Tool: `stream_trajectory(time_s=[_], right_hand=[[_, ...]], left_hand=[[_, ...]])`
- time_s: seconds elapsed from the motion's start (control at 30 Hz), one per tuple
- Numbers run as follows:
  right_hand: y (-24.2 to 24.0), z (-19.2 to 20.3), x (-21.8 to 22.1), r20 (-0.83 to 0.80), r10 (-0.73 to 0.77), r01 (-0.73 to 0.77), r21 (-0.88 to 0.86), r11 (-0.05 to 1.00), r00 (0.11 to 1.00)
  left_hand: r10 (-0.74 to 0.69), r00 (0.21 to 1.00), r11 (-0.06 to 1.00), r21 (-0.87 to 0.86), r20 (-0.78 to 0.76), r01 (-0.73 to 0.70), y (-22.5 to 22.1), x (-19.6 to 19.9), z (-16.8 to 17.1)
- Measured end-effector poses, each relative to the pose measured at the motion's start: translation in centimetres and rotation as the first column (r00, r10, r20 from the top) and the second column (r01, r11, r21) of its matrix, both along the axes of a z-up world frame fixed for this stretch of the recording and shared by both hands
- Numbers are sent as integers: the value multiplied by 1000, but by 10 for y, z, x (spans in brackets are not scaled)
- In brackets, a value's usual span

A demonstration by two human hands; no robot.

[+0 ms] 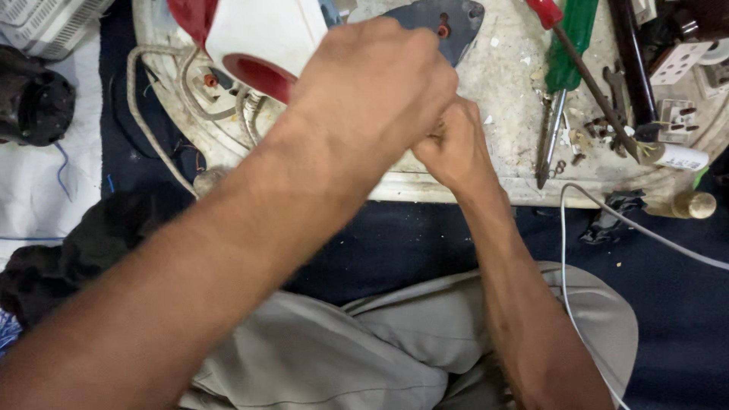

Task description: The person disassembles a white and red electric iron by removing screws from the soleplate using a yellow screwdriver. They separate the soleplate from the main body, revealing the internal components, and then reattach the soleplate.

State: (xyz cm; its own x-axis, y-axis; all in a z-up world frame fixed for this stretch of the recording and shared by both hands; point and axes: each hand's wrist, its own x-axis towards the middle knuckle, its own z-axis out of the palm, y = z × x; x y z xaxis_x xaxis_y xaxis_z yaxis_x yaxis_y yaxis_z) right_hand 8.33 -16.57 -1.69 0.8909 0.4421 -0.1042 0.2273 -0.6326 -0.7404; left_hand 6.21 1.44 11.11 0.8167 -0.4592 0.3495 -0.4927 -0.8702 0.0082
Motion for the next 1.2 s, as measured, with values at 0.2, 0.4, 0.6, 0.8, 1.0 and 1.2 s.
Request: stream_trajectory(time_s=[0.2,0.4,0.6,0.8,1.0,1.2], right_hand=[[8,8,-2,162,66,-107,265,958,985],[7,13,-2,143,83,-120,268,956,986],[5,5,3,-94,18,13,317,948,995],[7,5,4,-155,1,59,381,923,988],[3,5,6,-90,-4,26,236,971,996],[6,4,7,-125,35,14,367,930,992]], left_hand=[[47,896,918,373,-442,136,10,7,13],[72,928,935,348,-366,65,-4,24,7],[183,804,894,436,-565,103,-16,36,2],[233,721,883,453,-653,125,-20,41,7],[214,712,889,436,-669,143,-21,46,7],[208,711,869,461,-672,181,-15,42,13]])
